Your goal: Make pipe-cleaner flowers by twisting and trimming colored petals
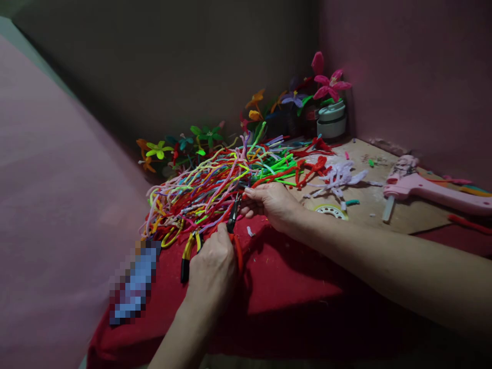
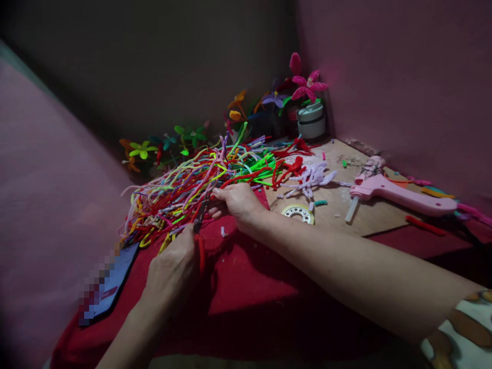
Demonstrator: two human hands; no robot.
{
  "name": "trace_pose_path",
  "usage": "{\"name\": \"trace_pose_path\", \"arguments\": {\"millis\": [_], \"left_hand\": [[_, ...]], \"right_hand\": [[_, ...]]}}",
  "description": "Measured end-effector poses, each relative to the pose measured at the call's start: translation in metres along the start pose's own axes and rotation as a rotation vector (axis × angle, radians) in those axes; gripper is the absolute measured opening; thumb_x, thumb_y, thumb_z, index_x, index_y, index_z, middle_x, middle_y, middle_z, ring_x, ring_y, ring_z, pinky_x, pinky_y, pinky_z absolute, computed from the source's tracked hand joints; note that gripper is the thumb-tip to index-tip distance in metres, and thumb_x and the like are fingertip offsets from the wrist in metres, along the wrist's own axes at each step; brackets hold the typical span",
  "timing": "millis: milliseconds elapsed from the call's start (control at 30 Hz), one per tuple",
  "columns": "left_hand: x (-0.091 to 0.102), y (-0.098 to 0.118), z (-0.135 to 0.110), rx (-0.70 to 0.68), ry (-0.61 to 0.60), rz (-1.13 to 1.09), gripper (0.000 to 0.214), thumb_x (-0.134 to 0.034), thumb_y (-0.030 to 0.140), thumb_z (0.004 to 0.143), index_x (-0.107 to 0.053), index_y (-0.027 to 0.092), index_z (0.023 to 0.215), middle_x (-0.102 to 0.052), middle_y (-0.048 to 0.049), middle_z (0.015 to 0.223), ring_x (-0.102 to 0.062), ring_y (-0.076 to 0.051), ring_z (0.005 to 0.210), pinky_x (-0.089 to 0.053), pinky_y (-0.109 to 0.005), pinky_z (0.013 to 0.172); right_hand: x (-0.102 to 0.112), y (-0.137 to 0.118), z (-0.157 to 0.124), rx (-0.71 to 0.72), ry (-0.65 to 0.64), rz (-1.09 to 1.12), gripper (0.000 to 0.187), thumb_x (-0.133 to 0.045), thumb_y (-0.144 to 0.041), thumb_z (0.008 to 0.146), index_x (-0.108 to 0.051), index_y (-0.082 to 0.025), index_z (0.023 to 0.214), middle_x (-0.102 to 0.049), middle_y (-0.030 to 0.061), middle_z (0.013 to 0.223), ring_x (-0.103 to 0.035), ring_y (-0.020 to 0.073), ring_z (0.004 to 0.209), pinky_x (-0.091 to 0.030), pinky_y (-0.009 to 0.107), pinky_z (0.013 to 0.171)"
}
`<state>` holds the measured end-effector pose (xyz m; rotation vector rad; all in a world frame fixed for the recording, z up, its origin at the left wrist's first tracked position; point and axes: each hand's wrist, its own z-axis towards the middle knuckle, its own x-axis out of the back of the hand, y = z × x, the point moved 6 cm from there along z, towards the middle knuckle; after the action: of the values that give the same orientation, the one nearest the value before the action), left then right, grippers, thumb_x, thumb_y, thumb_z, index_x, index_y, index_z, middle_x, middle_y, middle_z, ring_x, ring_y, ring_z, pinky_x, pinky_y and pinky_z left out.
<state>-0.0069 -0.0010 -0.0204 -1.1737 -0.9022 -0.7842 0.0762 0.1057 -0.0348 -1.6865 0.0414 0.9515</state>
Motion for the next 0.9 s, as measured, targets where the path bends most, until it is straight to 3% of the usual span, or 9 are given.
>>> {"name": "trace_pose_path", "arguments": {"millis": [467, 900], "left_hand": [[0.0024, 0.0005, 0.0022, -0.019, -0.038, -0.051, 0.026, -0.029, 0.010, 0.083, -0.046, 0.010, 0.102, -0.060, -0.0094, 0.077, -0.063, -0.020, 0.072, -0.045, -0.026, 0.055], [0.0032, -0.0010, 0.0018, -0.011, 0.142, 0.193, 0.033, -0.022, 0.010, 0.086, -0.046, 0.006, 0.108, -0.056, -0.0115, 0.081, -0.058, -0.019, 0.073, -0.045, -0.028, 0.060]], "right_hand": [[0.0005, -0.0001, -0.0011, -0.048, 0.043, 0.059, 0.022, -0.044, -0.008, 0.082, -0.054, -0.009, 0.063, -0.059, 0.0047, 0.048, -0.056, 0.0098, 0.042, -0.046, 0.019, 0.041], [-0.0031, -0.0054, -0.0054, 0.072, 0.009, -0.083, 0.026, -0.048, -0.011, 0.080, -0.055, -0.008, 0.055, -0.059, 0.0045, 0.050, -0.055, 0.0091, 0.041, -0.045, 0.020, 0.042]]}}
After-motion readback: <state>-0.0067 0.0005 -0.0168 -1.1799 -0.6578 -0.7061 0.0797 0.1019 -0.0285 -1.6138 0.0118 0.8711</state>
